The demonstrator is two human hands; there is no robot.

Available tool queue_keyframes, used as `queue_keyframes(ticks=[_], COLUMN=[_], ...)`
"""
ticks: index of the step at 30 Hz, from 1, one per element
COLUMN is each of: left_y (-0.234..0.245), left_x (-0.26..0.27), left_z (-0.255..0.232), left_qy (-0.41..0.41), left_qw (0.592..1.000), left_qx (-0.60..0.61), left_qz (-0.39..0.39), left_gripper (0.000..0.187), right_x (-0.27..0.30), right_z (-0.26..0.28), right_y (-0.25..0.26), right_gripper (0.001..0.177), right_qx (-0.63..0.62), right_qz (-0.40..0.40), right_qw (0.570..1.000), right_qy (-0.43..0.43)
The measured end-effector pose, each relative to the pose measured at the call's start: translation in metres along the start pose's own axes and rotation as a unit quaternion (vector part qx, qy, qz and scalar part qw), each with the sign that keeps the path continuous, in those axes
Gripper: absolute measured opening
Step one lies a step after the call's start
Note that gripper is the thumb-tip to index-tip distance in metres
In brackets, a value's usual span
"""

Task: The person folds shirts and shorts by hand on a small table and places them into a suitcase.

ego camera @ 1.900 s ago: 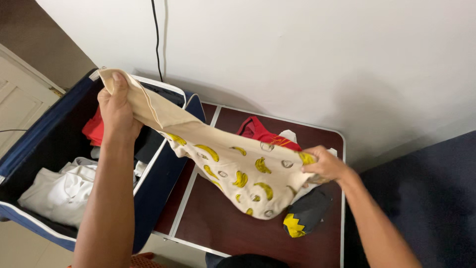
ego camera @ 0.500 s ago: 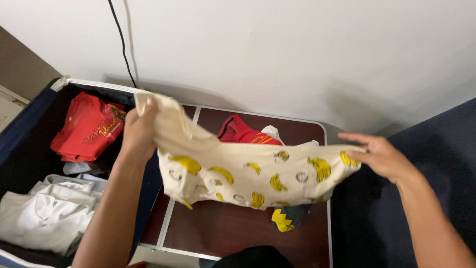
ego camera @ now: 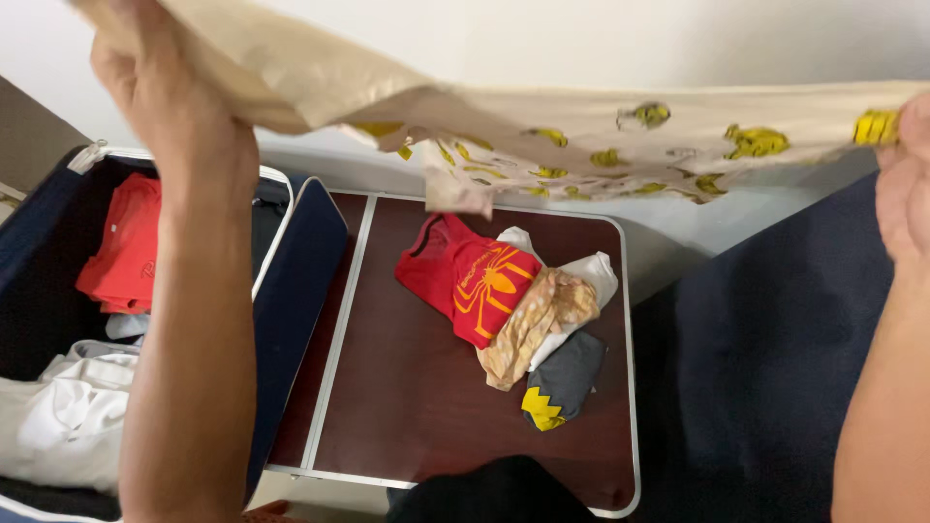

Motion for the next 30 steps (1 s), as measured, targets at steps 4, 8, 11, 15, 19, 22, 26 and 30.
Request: queue_keyframes(ticks=[4,8,11,15,19,22,26,30], left_y=[0.004,0.022,0.036,0.043,0.049,0.058,0.062,0.058], left_x=[0.112,0.246,0.335,0.444,0.52,0.56,0.592,0.6], left_z=[-0.026,0.006,0.04,0.057,0.055,0.048,0.037,0.032], left_qy=[0.018,0.16,0.286,0.438,0.491,0.476,0.479,0.512], left_qw=[0.999,0.972,0.924,0.854,0.825,0.827,0.822,0.8], left_qx=[-0.027,-0.124,-0.217,-0.229,-0.202,-0.221,-0.236,-0.235], left_qz=[-0.034,-0.122,-0.132,-0.164,-0.195,-0.203,-0.199,-0.206], left_gripper=[0.049,0.064,0.073,0.076,0.071,0.07,0.066,0.063], right_x=[0.106,0.204,0.268,0.351,0.424,0.482,0.497,0.5], right_z=[-0.022,-0.076,-0.128,-0.18,-0.217,-0.237,-0.224,-0.211], right_y=[-0.013,-0.062,-0.096,-0.129,-0.138,-0.126,-0.143,-0.162], right_gripper=[0.008,0.014,0.02,0.026,0.029,0.029,0.023,0.018], right_qx=[-0.077,-0.044,-0.009,-0.005,-0.037,-0.039,-0.05,-0.005], right_qz=[-0.07,-0.056,-0.039,-0.002,0.032,0.017,0.065,0.128], right_qw=[0.993,0.977,0.941,0.891,0.876,0.83,0.869,0.86], right_qy=[-0.048,-0.199,-0.336,-0.454,-0.48,-0.557,-0.488,-0.495])
Point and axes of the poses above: each hand's wrist, its own x-axis away from the middle knuckle, its own y-axis out of the back of the hand, z = x × y, the point moved 10 cm from there along -x, towards the middle knuckle, and after that the axes turned 13 degrees about z, right-handed, at the moved point
